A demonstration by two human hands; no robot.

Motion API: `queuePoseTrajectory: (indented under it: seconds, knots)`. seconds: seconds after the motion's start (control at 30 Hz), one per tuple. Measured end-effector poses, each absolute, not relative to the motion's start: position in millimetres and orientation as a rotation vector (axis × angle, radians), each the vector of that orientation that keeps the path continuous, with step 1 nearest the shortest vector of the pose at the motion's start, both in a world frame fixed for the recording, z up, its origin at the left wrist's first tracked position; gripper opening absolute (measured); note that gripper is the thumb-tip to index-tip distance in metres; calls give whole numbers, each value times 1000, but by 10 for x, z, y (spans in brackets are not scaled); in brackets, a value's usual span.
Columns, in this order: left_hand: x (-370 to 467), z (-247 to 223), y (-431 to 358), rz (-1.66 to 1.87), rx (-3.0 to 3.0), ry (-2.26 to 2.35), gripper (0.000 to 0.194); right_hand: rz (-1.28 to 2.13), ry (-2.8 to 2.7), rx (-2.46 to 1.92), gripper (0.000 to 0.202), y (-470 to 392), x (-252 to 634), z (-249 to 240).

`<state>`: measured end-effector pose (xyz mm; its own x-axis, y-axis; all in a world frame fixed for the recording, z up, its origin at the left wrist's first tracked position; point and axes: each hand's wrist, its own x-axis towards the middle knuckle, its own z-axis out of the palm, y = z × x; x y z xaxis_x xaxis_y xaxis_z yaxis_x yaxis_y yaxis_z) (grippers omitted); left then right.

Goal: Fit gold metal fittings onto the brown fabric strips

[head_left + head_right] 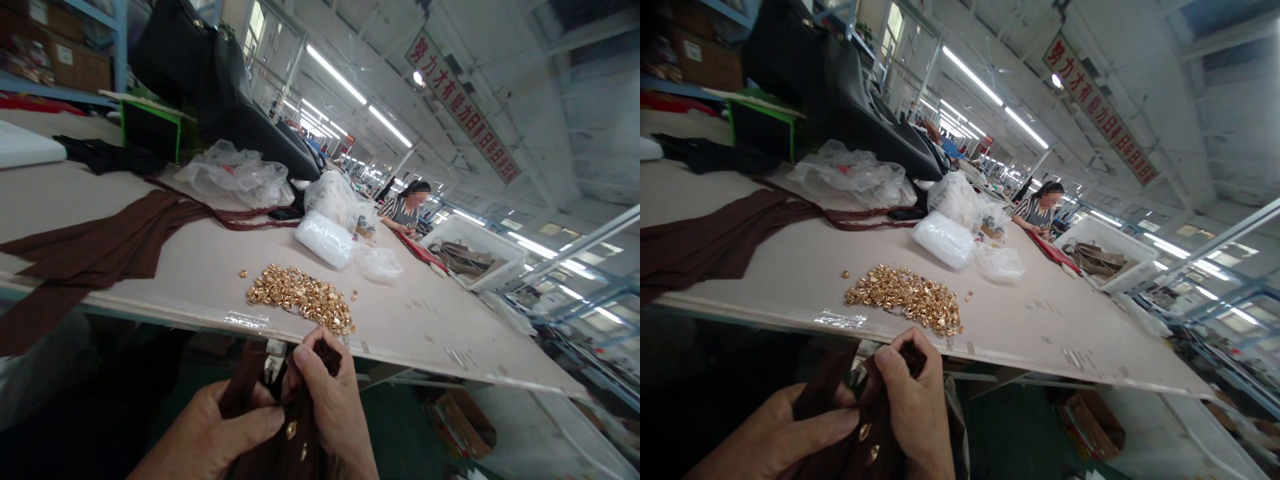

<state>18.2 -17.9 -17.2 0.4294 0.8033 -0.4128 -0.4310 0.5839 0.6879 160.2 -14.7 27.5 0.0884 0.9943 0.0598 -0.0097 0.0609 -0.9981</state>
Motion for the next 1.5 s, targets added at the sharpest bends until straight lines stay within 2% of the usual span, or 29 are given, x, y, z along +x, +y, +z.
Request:
queuePoseTrajectory:
  seconds: [0.07, 0.17, 0.33, 0.47, 0.6, 0.7, 0.93, 1.03, 1.27, 1.5]
  knots:
    - [150, -239, -189, 794, 626, 841, 55, 1101, -1143, -1274, 29, -145, 1665, 299]
    - [99, -304, -147, 784, 715, 927, 60, 820, -1282, -1497, 26, -74, 1763, 393]
    - [64, -301, -108, 806, 722, 991, 54, 144, -1554, -1898, 17, 168, 1706, 528]
    - [63, -257, -101, 805, 729, 982, 49, 15, -1597, -1992, 12, 335, 1603, 552]
    - [70, -302, -72, 800, 759, 931, 49, 65, -1624, -1957, 18, 368, 1618, 592]
    - [80, -328, -71, 817, 757, 932, 52, 179, -1642, -1888, 13, 220, 1653, 611]
    - [-14, -119, -115, 843, 748, 940, 45, 983, -1322, -1561, 25, -346, 1626, 422]
    - [-58, -90, -126, 844, 763, 966, 44, 1171, -1193, -1436, 33, -397, 1589, 309]
    - [-49, -196, -134, 843, 776, 982, 40, 1225, -1117, -1341, 32, -286, 1530, 203]
    - [-71, -175, -134, 788, 802, 946, 39, 1045, -1082, -1320, 28, -204, 1457, 119]
